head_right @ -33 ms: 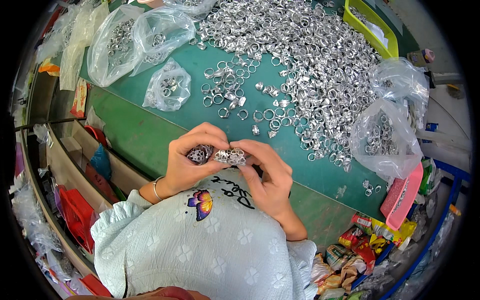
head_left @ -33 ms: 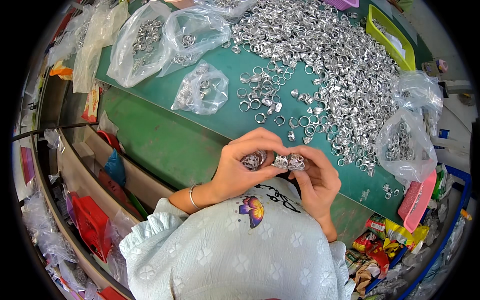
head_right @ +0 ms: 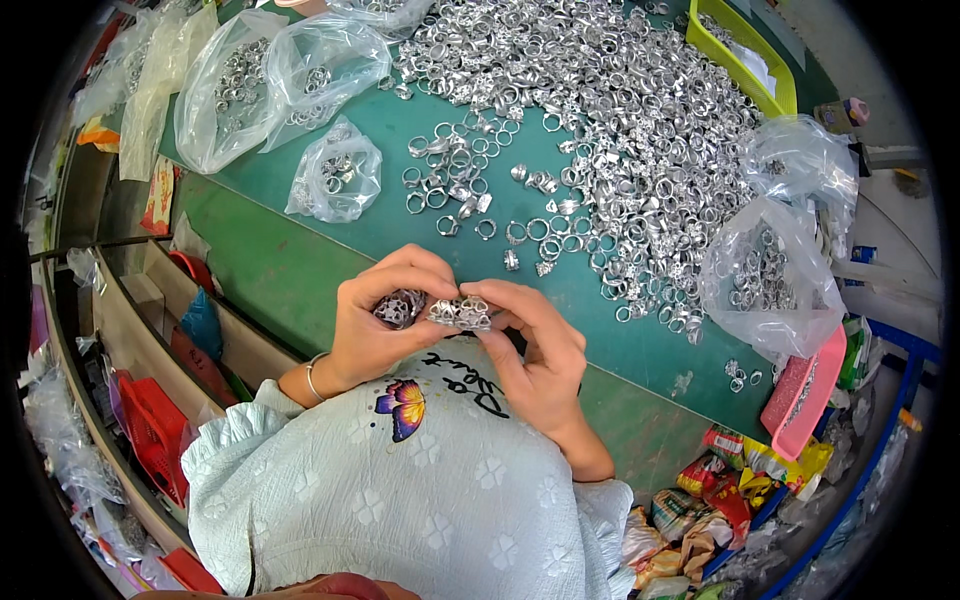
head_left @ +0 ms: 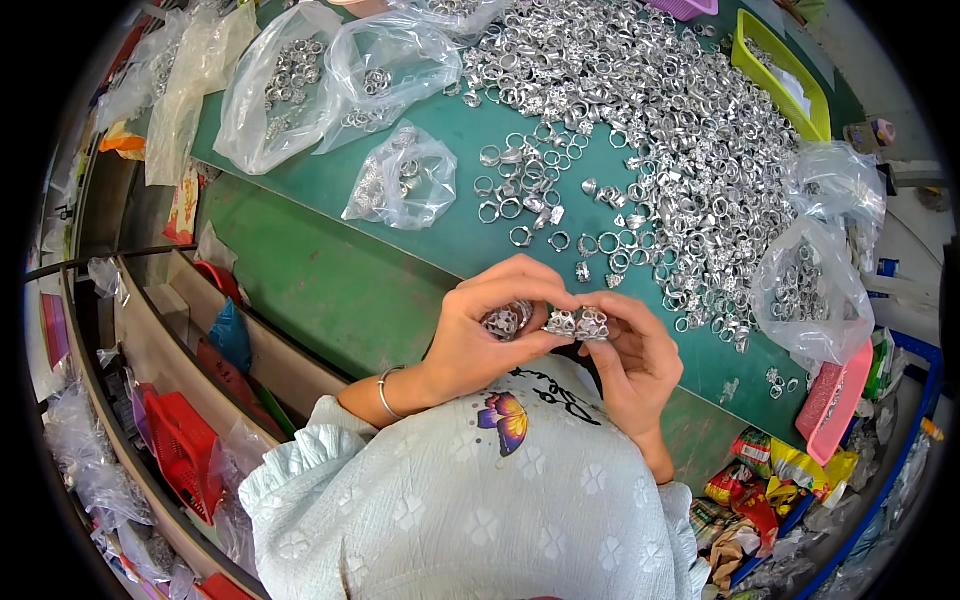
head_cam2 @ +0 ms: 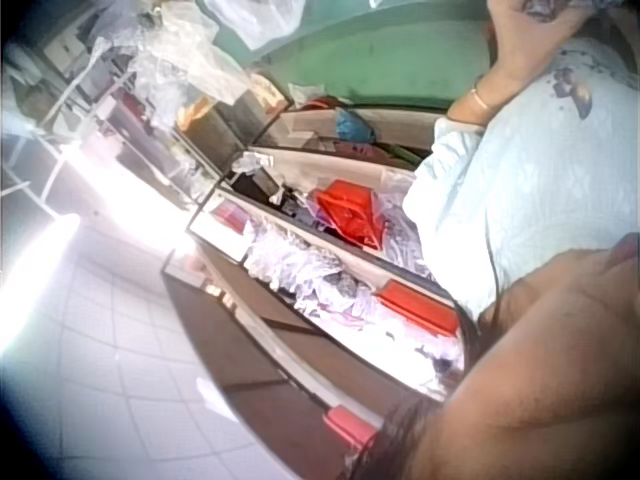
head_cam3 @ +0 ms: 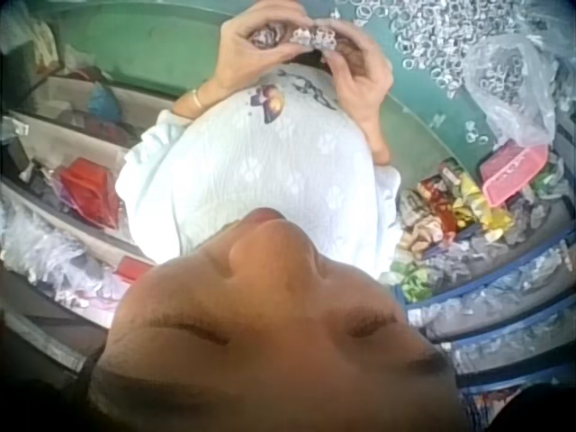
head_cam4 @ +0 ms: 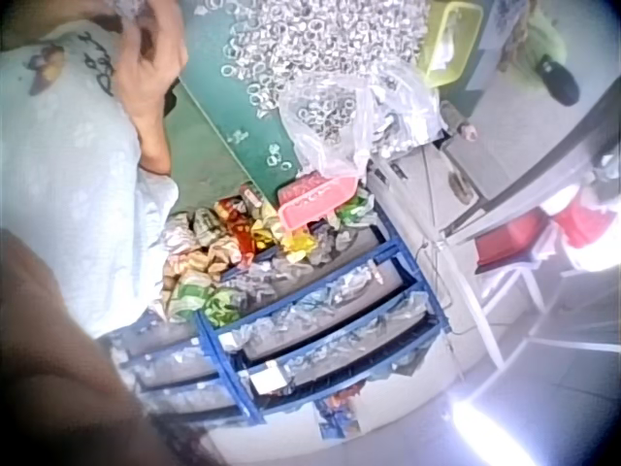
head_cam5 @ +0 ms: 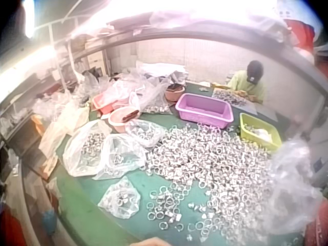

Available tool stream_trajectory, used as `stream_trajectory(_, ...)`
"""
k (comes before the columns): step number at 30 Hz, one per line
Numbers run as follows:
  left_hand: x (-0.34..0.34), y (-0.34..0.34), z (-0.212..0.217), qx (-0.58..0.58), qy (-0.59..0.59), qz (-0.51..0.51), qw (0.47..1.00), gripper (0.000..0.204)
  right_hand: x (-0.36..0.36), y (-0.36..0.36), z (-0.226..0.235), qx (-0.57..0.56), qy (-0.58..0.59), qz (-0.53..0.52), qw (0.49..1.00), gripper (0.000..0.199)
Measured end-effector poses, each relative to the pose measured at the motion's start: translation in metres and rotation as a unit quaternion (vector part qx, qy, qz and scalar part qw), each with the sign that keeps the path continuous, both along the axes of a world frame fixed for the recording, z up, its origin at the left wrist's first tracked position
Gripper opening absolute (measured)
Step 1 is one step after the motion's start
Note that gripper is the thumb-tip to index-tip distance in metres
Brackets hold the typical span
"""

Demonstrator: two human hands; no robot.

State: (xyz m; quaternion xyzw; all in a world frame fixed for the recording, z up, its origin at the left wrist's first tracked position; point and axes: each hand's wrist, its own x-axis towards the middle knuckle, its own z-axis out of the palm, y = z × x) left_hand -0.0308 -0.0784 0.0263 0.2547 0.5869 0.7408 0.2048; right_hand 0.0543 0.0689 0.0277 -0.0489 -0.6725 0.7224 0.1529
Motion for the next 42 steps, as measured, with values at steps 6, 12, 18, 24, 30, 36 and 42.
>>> stream_trajectory(6, 0.0002, 0.0004, -0.0014, 0.010, -0.006, -0.001, 1.000, 0.029, -0.0031, -0.0013, -0.0024, 0.002, 0.042, -0.011, 0.999, 0.030)
stream_trajectory(12, 0.0003, -0.0006, 0.0021, -0.008, 0.007, -0.009, 1.000, 0.030, -0.0030, 0.0005, -0.0027, 0.021, 0.059, -0.010, 0.998, 0.030)
stream_trajectory(18, 0.0012, -0.0014, 0.0002, -0.005, 0.035, -0.007, 0.999, 0.029, -0.0030, 0.0016, -0.0004, 0.062, 0.076, -0.016, 0.995, 0.030)
stream_trajectory(24, 0.0016, -0.0002, 0.0006, -0.002, 0.044, -0.002, 0.999, 0.028, -0.0021, 0.0039, 0.0018, 0.105, 0.071, -0.007, 0.992, 0.029)
stream_trajectory(30, 0.0016, 0.0005, 0.0008, -0.003, 0.039, 0.003, 0.999, 0.029, -0.0025, 0.0011, 0.0011, 0.072, 0.057, -0.019, 0.996, 0.028)
stream_trajectory(36, 0.0003, -0.0003, 0.0009, -0.021, 0.046, 0.002, 0.999, 0.032, -0.0011, 0.0002, -0.0003, -0.019, 0.042, 0.002, 0.999, 0.029)
stream_trajectory(42, -0.0001, -0.0003, 0.0049, -0.046, 0.011, 0.004, 0.999, 0.034, 0.0007, 0.0005, -0.0002, -0.092, -0.001, 0.013, 0.996, 0.031)
